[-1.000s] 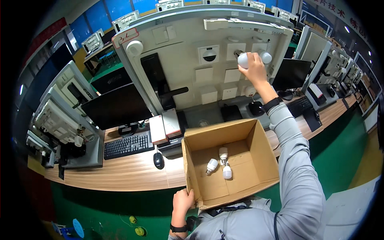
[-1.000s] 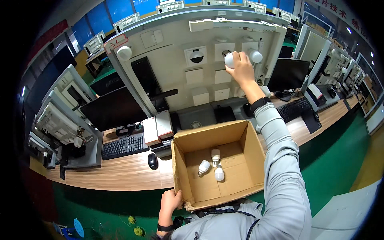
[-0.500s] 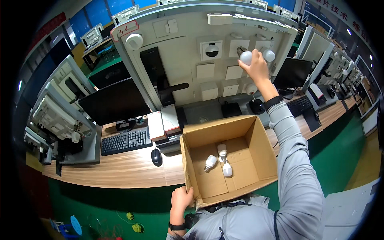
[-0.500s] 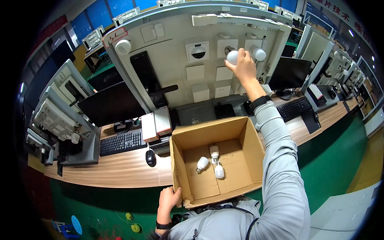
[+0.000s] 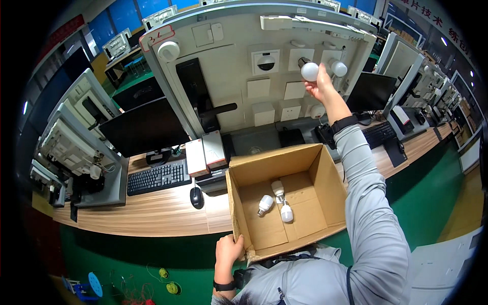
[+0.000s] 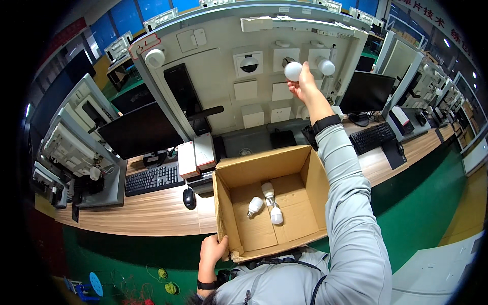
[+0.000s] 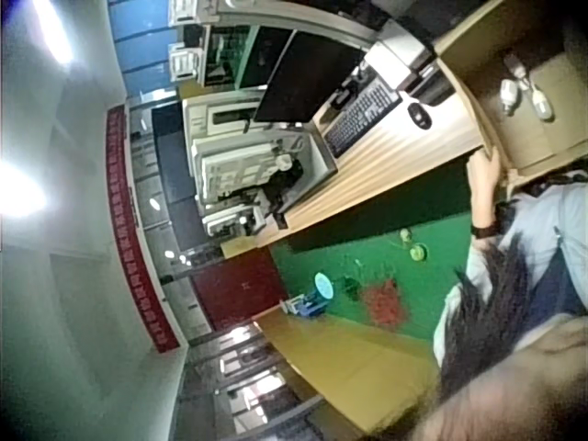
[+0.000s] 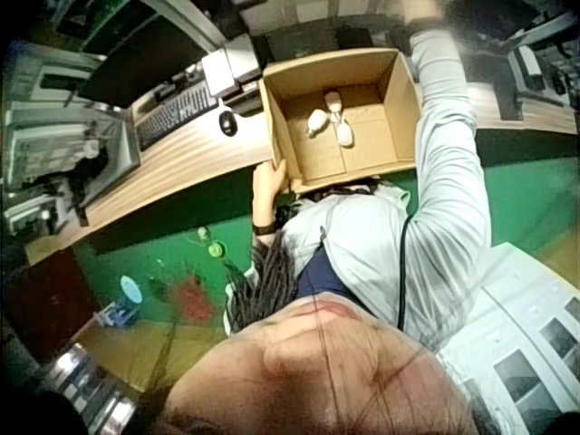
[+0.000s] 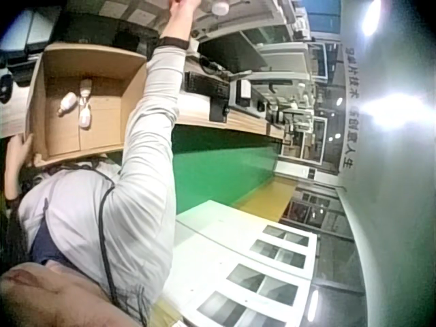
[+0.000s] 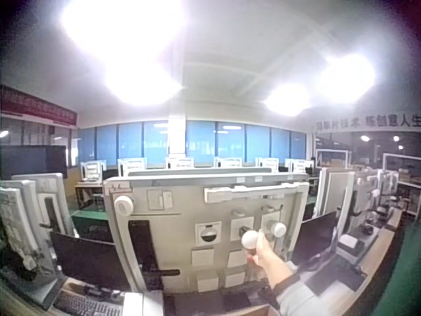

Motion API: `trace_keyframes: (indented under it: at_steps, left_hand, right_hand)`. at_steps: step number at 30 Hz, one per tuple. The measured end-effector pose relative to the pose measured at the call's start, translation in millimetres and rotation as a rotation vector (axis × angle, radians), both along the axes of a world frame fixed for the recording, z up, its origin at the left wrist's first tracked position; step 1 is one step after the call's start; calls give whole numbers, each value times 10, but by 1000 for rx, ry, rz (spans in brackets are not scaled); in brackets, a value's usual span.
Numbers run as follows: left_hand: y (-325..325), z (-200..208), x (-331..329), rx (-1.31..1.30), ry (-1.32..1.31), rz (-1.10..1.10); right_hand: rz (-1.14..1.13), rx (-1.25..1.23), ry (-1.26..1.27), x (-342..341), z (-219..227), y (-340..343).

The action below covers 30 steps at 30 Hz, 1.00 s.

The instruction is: The person takes light bulbs one by one from a cardboard box and screws them into sockets on a wall-mounted electrical testing panel.

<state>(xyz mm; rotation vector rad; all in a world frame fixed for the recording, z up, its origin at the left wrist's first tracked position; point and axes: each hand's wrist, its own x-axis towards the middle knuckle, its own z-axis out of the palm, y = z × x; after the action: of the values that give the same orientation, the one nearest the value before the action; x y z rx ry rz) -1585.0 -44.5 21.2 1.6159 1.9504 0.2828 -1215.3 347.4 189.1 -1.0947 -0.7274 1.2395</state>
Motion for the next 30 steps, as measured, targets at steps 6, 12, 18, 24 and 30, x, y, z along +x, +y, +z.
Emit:
trace_keyframes:
  at_steps: [6,12,18,24,30]
  left_hand:
    - [-25,-19,-6,3,-10,5]
    - [25,-46,-14,-17,2,-5]
    - [-12,-25,-15,-7,-26,-2]
    - [-3,-47,-22,-2,-35,-1]
    - [3,-65,-22,-5,-12,-9]
  right_hand:
    - [-146,205,-216,-310,207,-384]
    - [-468,684,-1223,-85,-59,-192]
    - [-513,419,-1772,-142,117,-515]
    - [-573,379,-1910,-3,105,-381]
    - [-511,106,-1688,-244,309,-466]
